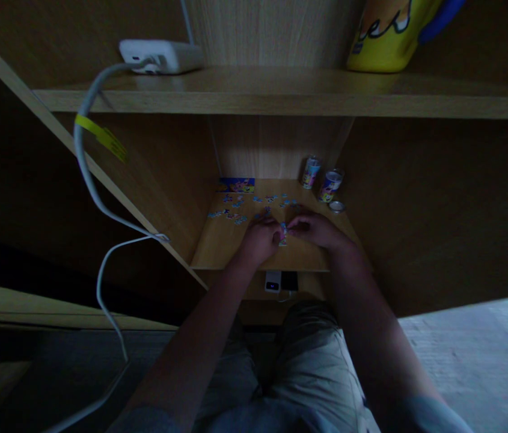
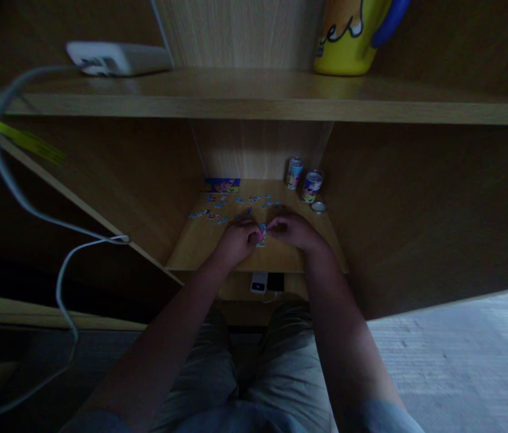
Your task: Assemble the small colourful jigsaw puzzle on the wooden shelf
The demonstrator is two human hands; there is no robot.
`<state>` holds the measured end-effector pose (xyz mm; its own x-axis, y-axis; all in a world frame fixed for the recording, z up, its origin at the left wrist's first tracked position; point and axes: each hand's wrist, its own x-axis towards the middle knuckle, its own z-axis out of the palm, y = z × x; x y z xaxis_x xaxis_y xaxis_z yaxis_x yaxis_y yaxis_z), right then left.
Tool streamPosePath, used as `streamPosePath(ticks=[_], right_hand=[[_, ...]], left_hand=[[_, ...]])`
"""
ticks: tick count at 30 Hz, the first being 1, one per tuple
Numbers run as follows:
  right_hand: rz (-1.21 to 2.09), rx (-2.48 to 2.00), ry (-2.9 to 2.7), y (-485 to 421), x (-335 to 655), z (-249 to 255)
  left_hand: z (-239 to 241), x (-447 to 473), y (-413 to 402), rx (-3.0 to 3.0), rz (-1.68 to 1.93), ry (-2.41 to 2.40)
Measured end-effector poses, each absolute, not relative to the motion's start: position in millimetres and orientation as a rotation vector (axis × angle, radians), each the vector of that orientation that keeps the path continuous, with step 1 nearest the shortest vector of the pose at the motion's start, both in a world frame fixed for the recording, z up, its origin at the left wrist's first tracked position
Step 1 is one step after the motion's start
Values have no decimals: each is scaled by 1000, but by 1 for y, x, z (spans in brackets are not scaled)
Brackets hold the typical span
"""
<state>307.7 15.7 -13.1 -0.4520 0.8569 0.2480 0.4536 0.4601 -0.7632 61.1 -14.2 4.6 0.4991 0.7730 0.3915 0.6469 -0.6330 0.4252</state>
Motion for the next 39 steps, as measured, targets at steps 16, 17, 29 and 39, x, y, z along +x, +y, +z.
streamPosePath(ticks=[16, 17, 29, 39], right_hand=[[501, -1261, -1940, 21, 308, -18], [500, -1265, -1936, 21, 308, -18], [529, -1291, -1932, 22, 307, -19], [506, -1284, -1916, 22, 306, -21]], left_hand=[[8, 31, -2, 2383, 1039, 1663], [9, 21, 2, 2392, 990, 1720], [-4, -56, 25, 2363, 798, 1847], [-6, -53, 26, 2419, 823, 1790]])
